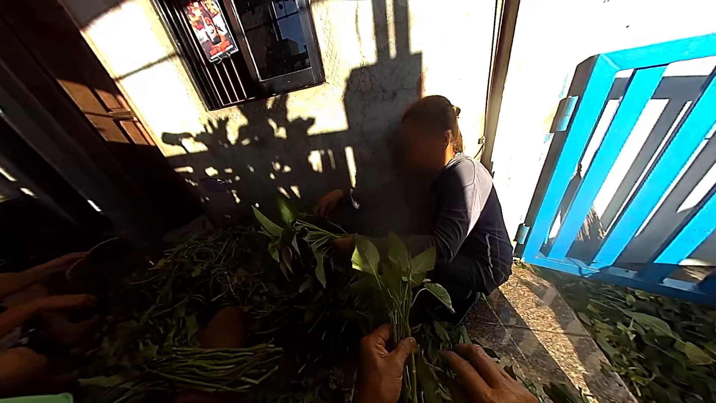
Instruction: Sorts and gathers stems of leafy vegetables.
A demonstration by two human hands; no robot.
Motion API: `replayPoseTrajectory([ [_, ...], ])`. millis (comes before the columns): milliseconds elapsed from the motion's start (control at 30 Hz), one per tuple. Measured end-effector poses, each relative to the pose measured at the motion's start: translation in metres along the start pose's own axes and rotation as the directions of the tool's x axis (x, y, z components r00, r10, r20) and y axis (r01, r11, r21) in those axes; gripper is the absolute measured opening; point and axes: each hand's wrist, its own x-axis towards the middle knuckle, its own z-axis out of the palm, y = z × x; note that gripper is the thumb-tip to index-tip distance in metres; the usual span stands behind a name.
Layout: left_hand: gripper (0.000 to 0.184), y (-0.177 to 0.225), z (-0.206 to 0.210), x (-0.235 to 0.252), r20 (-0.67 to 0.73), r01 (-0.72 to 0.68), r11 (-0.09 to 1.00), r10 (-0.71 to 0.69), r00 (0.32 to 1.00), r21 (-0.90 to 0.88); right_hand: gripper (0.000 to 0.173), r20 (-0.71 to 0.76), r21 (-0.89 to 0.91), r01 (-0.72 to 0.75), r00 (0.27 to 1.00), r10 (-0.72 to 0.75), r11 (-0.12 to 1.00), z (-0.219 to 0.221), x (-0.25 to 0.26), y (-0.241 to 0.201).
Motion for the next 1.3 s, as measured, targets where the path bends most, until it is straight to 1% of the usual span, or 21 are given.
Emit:
replayPoseTrajectory([
  [67,0.011,-0.001,0.004,-0.004,0.050,0.012,1.000,-0.012,0.999,0.012,0.033,-0.272,-0.050,0.141,0.950,-0.149,0.989,0.006,0.030,0.010],
  [133,0.011,-0.002,0.005,-0.006,0.096,0.032,0.999,-0.034,0.995,0.019,0.031,-0.408,-0.123,0.211,0.880,-0.243,0.970,0.019,0.050,0.028],
  [200,0.011,-0.001,0.005,-0.006,0.127,0.054,0.998,-0.056,0.990,0.017,0.023,-0.482,-0.172,0.238,0.826,-0.292,0.956,0.028,0.059,0.042],
  [300,0.012,-0.002,0.002,-0.004,0.162,0.091,0.995,-0.086,0.983,-0.028,0.018,-0.504,-0.194,0.241,0.807,-0.307,0.951,0.030,0.062,0.053],
  [367,0.013,-0.002,0.001,-0.003,0.183,0.114,0.992,-0.100,0.978,-0.062,0.017,-0.505,-0.139,0.202,0.828,-0.245,0.969,0.029,0.061,0.056],
  [400,0.013,-0.001,0.001,-0.003,0.198,0.121,0.990,-0.104,0.975,-0.073,0.017,-0.497,-0.014,0.146,0.858,-0.133,0.989,0.030,0.060,0.056],
  [433,0.013,0.000,0.000,-0.003,0.218,0.127,0.989,-0.109,0.970,-0.073,0.017,-0.456,0.223,0.057,0.888,0.052,0.973,0.030,0.059,0.055],
  [467,0.013,0.001,0.000,-0.004,0.237,0.136,0.989,-0.118,0.964,-0.060,0.017,-0.367,0.538,-0.049,0.885,0.286,0.842,0.028,0.060,0.053],
  [500,0.012,0.002,-0.001,-0.005,0.248,0.142,0.989,-0.129,0.960,-0.035,0.019,-0.243,0.805,-0.124,0.823,0.514,0.580,0.024,0.064,0.052],
  [533,0.011,0.001,-0.001,-0.005,0.249,0.148,0.989,-0.141,0.958,-0.008,0.022,-0.113,0.943,-0.131,0.738,0.665,0.306,0.017,0.069,0.055],
  [567,0.011,-0.001,-0.002,-0.006,0.243,0.159,0.987,-0.156,0.958,0.006,0.022,-0.035,0.984,-0.106,0.681,0.731,0.146,0.008,0.071,0.060],
  [600,0.011,-0.003,-0.002,-0.007,0.229,0.172,0.985,-0.169,0.959,0.009,0.020,-0.014,0.989,-0.101,0.673,0.740,0.111,-0.001,0.069,0.064],
  [633,0.011,-0.003,-0.001,-0.008,0.213,0.179,0.984,-0.176,0.961,0.004,0.020,-0.034,0.981,-0.113,0.708,0.706,0.161,-0.008,0.064,0.064],
  [700,0.012,-0.003,0.000,-0.006,0.185,0.191,0.982,-0.187,0.965,0.001,0.019,-0.117,0.871,-0.168,0.842,0.527,0.461,-0.011,0.049,0.051],
  [767,0.013,-0.003,0.002,-0.004,0.173,0.204,0.979,-0.202,0.964,0.006,0.026,-0.139,0.521,-0.133,0.961,0.238,0.843,-0.011,0.034,0.034],
  [833,0.014,0.000,0.005,-0.005,0.174,0.215,0.977,-0.214,0.961,0.014,0.027,-0.121,0.097,0.026,0.993,-0.014,0.995,-0.001,0.030,0.020],
  [900,0.015,0.001,0.008,-0.006,0.181,0.225,0.974,-0.222,0.958,0.003,0.024,-0.051,-0.257,0.160,0.983,-0.178,0.953,0.012,0.034,0.018],
  [967,0.016,0.000,0.010,-0.005,0.177,0.213,0.977,-0.212,0.961,0.014,0.030,0.017,-0.430,0.214,0.973,-0.229,0.877,0.017,0.043,0.019],
  [1033,0.015,-0.001,0.008,-0.005,0.172,0.205,0.978,-0.208,0.963,0.031,0.016,-0.001,-0.554,0.243,0.956,-0.293,0.796,0.018,0.052,0.020],
  [1200,0.014,-0.001,0.006,-0.003,0.153,0.179,0.983,-0.183,0.971,0.039,0.013,0.042,-0.623,0.325,0.922,-0.384,0.712,0.006,0.064,0.016],
  [1300,0.013,0.001,0.004,-0.002,0.213,0.150,0.987,-0.160,0.964,0.064,0.010,0.097,-0.616,0.318,0.939,-0.331,0.721,0.001,0.064,0.006],
])
